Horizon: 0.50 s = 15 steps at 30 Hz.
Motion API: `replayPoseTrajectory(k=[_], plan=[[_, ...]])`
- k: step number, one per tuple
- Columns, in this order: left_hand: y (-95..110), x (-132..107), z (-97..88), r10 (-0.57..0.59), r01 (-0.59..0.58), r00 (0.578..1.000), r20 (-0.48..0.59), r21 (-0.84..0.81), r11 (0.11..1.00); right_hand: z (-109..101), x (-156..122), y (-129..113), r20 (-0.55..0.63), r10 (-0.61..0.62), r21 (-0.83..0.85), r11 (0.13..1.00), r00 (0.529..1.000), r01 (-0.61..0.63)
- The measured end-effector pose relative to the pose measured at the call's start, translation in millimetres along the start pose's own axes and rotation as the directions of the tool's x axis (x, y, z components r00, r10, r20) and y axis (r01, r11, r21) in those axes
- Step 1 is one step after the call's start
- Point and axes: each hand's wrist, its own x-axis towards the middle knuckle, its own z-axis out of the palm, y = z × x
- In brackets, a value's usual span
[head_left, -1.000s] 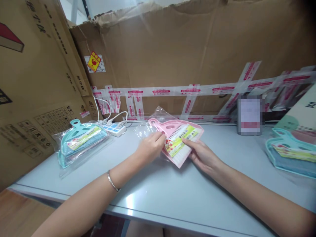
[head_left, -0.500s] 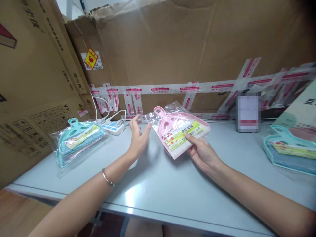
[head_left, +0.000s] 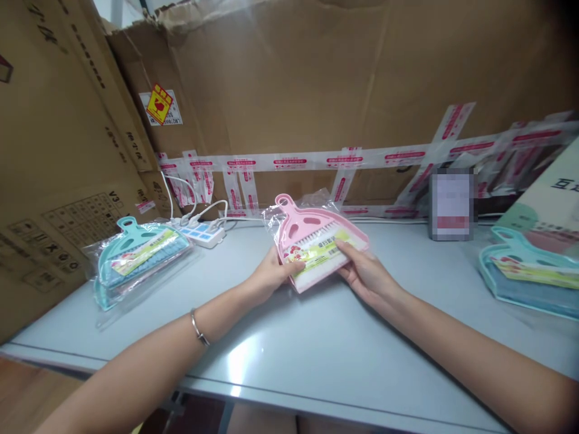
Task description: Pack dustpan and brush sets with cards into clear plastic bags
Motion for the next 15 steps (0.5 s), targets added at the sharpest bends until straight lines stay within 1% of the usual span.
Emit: replayPoseTrajectory(k=[2, 3, 5, 6, 7, 8, 9, 10, 11, 12, 13, 14, 15], plan=[[3.1, 2.2, -6.7, -0.034, 0.033, 0.999, 0.017, 0.025, 0.999, -11.5, 9.9, -8.7, -0.022, -0.022, -0.118, 0.993, 1.000, 0.020], [5.0, 2.9, -9.4, -0.045, 0.044, 0.998, 0.033, 0.030, 0.999, -18.3, 15.3, -13.0, -0.015, -0.025, -0.222, 0.975, 1.000, 0.021], [9.8, 3.7, -13.6, -0.062, 0.060, 0.997, 0.049, 0.031, 0.998, -31.3, 24.9, -20.5, -0.007, -0.073, -0.446, 0.893, 0.997, 0.062], [12.7, 3.9, -15.3, -0.075, 0.073, 0.996, 0.038, 0.034, 0.997, -36.4, 28.3, -23.4, -0.015, -0.122, -0.535, 0.840, 0.992, 0.095], [15.7, 4.1, -16.9, -0.091, 0.090, 0.996, 0.015, 0.042, 0.995, -40.1, 30.3, -25.5, -0.024, -0.164, -0.577, 0.808, 0.986, 0.120], [18.5, 4.5, -18.6, -0.109, 0.109, 0.994, -0.014, 0.051, 0.993, -42.1, 30.7, -27.0, -0.026, -0.177, -0.558, 0.819, 0.984, 0.133], [20.7, 5.2, -20.4, -0.126, 0.128, 0.991, -0.039, 0.058, 0.990, -42.2, 29.4, -27.7, 0.005, -0.151, -0.494, 0.859, 0.989, 0.134], [22.2, 6.1, -22.4, -0.143, 0.147, 0.988, -0.058, 0.060, 0.987, -40.8, 26.7, -27.8, 0.081, -0.084, -0.409, 0.906, 0.993, 0.110], [22.8, 7.4, -24.5, -0.159, 0.163, 0.985, -0.071, 0.059, 0.985, -38.3, 23.0, -27.3, 0.188, -0.005, -0.325, 0.943, 0.982, 0.067], [22.5, 8.8, -26.7, -0.177, 0.182, 0.981, -0.081, 0.057, 0.982, -35.1, 18.9, -26.5, 0.302, 0.060, -0.257, 0.966, 0.951, 0.021], [21.6, 10.3, -28.8, -0.196, 0.202, 0.976, -0.093, 0.057, 0.978, -31.7, 14.9, -25.4, 0.395, 0.095, -0.218, 0.976, 0.914, -0.007], [20.3, 11.7, -30.6, -0.213, 0.221, 0.971, -0.112, 0.061, 0.973, -28.5, 11.6, -24.0, 0.453, 0.107, -0.203, 0.979, 0.885, -0.015], [19.0, 12.7, -31.8, -0.218, 0.230, 0.966, -0.138, 0.071, 0.971, -26.0, 9.4, -22.5, 0.480, 0.107, -0.203, 0.979, 0.871, -0.008]])
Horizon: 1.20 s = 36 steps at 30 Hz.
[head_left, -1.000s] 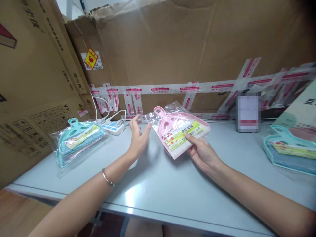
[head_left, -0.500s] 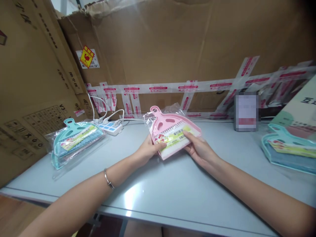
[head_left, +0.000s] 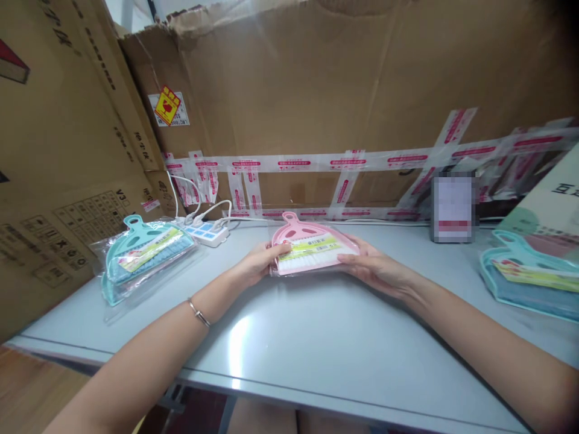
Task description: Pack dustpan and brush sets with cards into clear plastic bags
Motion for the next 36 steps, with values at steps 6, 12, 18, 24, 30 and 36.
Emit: replayPoseTrajectory(k=[6, 12, 18, 24, 30, 36], plan=[[1.3, -6.0, 3.8, 0.098, -0.094, 0.994, -0.039, 0.103, 0.990, 2.6, 5.7, 7.5, -0.150, 0.006, 0.000, 1.000, 0.989, -0.006], [-3.5, -8.6, 12.0, 0.210, -0.211, 0.977, 0.018, 0.112, 0.971, 7.9, 4.2, 5.4, -0.281, 0.027, -0.057, 0.997, 0.959, -0.044], [-3.1, -7.9, 10.9, 0.210, -0.175, 0.975, -0.069, 0.338, 0.925, 5.1, 6.3, 5.9, -0.404, 0.054, -0.106, 0.989, 0.913, -0.106], [12.5, -29.1, -2.6, 0.202, -0.300, 0.953, 0.228, 0.819, 0.489, 3.3, 2.2, 2.2, -0.350, 0.102, -0.153, 0.974, 0.931, -0.165], [15.3, -36.2, -1.5, 0.150, -0.542, 0.840, 0.521, 0.811, 0.220, -10.1, -12.9, -13.8, -0.120, 0.349, -0.704, 0.631, 0.929, -0.328], [13.7, -28.6, -1.6, 0.150, -0.674, 0.739, 0.657, 0.715, 0.186, -15.6, -20.5, -20.0, 0.045, -0.043, -0.986, 0.161, 0.998, 0.051]])
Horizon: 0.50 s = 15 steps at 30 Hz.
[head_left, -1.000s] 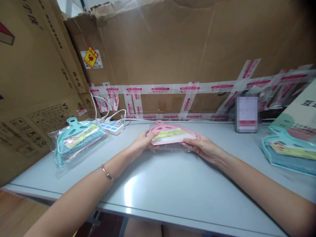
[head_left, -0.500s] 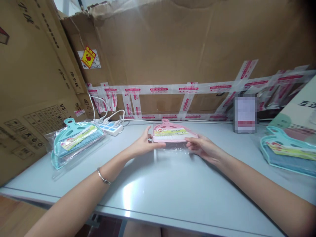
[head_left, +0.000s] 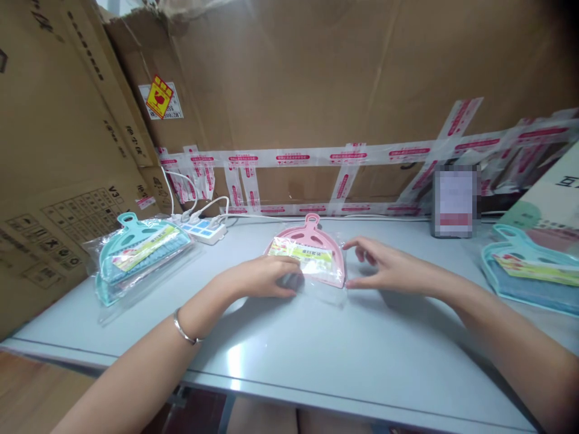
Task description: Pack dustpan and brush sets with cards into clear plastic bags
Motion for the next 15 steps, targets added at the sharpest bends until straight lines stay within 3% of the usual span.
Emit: replayPoseTrajectory(k=[3, 5, 9, 15], plan=[[-1.1, 3.2, 1.1, -0.001, 0.001, 1.000, -0.008, 0.091, 0.996, 10.4, -8.3, -13.4, 0.057, -0.288, -0.061, 0.955, 0.956, 0.291], [0.5, 5.4, 2.4, -0.007, 0.016, 0.999, -0.046, 0.195, 0.981, 17.9, -13.2, -23.8, 0.111, -0.349, -0.097, 0.928, 0.930, 0.360], [9.1, 7.5, 5.2, 0.021, 0.005, 0.997, -0.079, 0.311, 0.950, 23.2, -13.4, -33.9, 0.127, -0.350, -0.107, 0.925, 0.928, 0.364], [13.3, 7.1, 7.0, -0.031, 0.050, 0.992, -0.122, 0.159, 0.986, 17.0, -2.0, -25.3, 0.073, -0.287, -0.022, 0.957, 0.955, 0.289]])
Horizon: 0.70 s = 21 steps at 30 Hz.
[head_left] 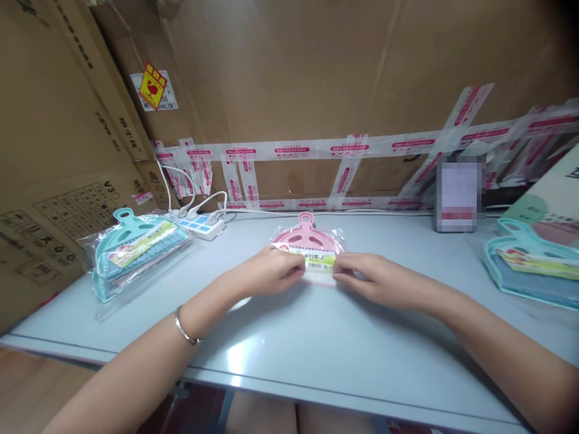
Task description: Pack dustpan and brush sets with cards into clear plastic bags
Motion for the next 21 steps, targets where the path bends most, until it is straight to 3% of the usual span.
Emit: replayPoseTrajectory(k=[4, 7, 10, 12, 14, 16, 21], plan=[[-10.8, 1.8, 3.7, -0.213, 0.213, 0.977, -0.019, -0.038, 0.976, 4.5, 4.2, 3.7, -0.033, 0.078, 0.006, 0.997, 0.996, -0.077], [-17.2, 5.1, 10.6, -0.323, 0.318, 0.945, -0.046, -0.084, 0.944, 17.2, 7.3, 9.6, -0.140, 0.189, 0.007, 0.982, 0.972, -0.190], [-20.1, 7.6, 18.0, -0.366, 0.367, 0.913, -0.179, -0.030, 0.930, 31.1, 10.7, 22.4, -0.312, 0.231, -0.047, 0.965, 0.921, -0.258], [-22.4, 7.1, 19.0, -0.415, 0.451, 0.864, -0.284, 0.073, 0.890, 34.9, 12.1, 31.8, -0.373, 0.264, -0.062, 0.949, 0.889, -0.308], [-26.4, 4.8, 16.2, -0.493, 0.548, 0.812, -0.313, 0.116, 0.828, 32.2, 12.3, 37.9, -0.349, 0.343, -0.034, 0.925, 0.872, -0.378], [-31.4, 2.0, 11.7, -0.564, 0.603, 0.783, -0.265, 0.094, 0.792, 25.0, 11.4, 38.7, -0.248, 0.435, 0.009, 0.894, 0.865, -0.447], [-35.8, -0.4, 7.5, -0.616, 0.614, 0.782, -0.093, -0.058, 0.787, 11.7, 9.8, 29.1, -0.068, 0.528, 0.039, 0.849, 0.846, -0.527]])
